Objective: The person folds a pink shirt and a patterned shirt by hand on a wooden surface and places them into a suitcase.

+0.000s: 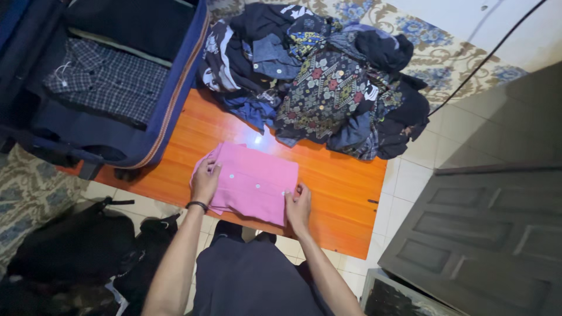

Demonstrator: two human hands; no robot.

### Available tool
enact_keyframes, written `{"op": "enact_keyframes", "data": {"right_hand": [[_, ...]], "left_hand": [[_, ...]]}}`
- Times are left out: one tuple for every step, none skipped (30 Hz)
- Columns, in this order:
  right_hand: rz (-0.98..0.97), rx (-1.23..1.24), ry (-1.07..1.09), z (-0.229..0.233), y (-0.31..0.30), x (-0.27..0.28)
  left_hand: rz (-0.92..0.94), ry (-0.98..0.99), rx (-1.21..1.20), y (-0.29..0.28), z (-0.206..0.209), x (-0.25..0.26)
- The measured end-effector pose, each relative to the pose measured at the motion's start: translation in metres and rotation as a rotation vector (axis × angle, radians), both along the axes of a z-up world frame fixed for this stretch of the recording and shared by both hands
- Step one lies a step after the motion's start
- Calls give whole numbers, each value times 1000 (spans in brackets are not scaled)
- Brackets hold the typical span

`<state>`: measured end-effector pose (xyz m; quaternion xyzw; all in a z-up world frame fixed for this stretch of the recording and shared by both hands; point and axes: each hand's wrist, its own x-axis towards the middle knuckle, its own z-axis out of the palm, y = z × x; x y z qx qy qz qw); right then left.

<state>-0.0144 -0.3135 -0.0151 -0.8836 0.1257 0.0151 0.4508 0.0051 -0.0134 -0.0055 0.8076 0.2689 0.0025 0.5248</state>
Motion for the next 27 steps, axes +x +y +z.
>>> {"op": "enact_keyframes", "data": {"right_hand": [[-22, -23, 37, -6, 0, 0], [-34, 63, 42, -12, -1, 0], [-50, 150, 45, -20, 0, 3], [-65, 236, 47, -27, -1, 5], [-79, 187, 69, -35, -3, 8], [-92, 138, 92, -43, -5, 12], [-108, 88, 115, -51, -9, 13], [-151, 123, 113, -57, -15, 13], [-191, 158, 108, -61, -22, 14], [-231, 192, 103, -65, -30, 15], [-246, 192, 61, -67, -40, 17], [-262, 191, 20, -67, -51, 19], [-274, 190, -22, -66, -60, 21], [-301, 171, -15, -64, -68, 18], [-328, 153, -11, -61, -75, 17], [-356, 135, -6, -58, -78, 16], [-338, 88, -23, -55, -78, 12], [-319, 40, -39, -52, -77, 9], [-302, -7, -57, -48, -74, 8], [-300, -2, -74, -43, -71, 8], [-297, 4, -88, -38, -65, 6], [-293, 10, -102, -32, -59, 5], [-290, -47, -84, -25, -54, 4], [-286, -104, -65, -18, -48, 4], [-283, -162, -48, -9, -44, 4], [-272, -180, -30, -1, -39, 5], [-259, -198, -9, 6, -34, 4]], "left_hand": [[25, 67, 107, -1, 7, -4], [21, 39, 165, -3, 10, -6], [15, 9, 223, -9, 10, -7], [8, -22, 281, -11, 8, -10], [3, -56, 308, -13, 5, -13], [-3, -90, 335, -17, 1, -15], [-11, -123, 361, -23, -3, -17], [-14, -132, 351, -30, -7, -18], [-14, -143, 341, -38, -11, -16], [-14, -154, 331, -45, -13, -14], [-29, -162, 303, -54, -15, -13], [-43, -170, 275, -65, -17, -12], [-55, -179, 247, -75, -17, -10], [-69, -188, 205, -82, -16, -11], [-83, -201, 164, -89, -14, -11], [-97, -214, 123, -93, -11, -9], [-92, -219, 108, -94, -9, -10], [-88, -223, 93, -94, -8, -11], [-85, -229, 78, -94, -7, -10], [-70, -233, 90, -95, -7, -9], [-54, -235, 105, -94, -7, -11], [-37, -236, 119, -93, -7, -13], [-41, -189, 155, -92, -6, -15], [-46, -142, 191, -91, -5, -16], [-50, -95, 226, -91, -1, -16], [-67, -8, 235, -90, 3, -11], [-83, 82, 245, -87, 8, -4]]}}
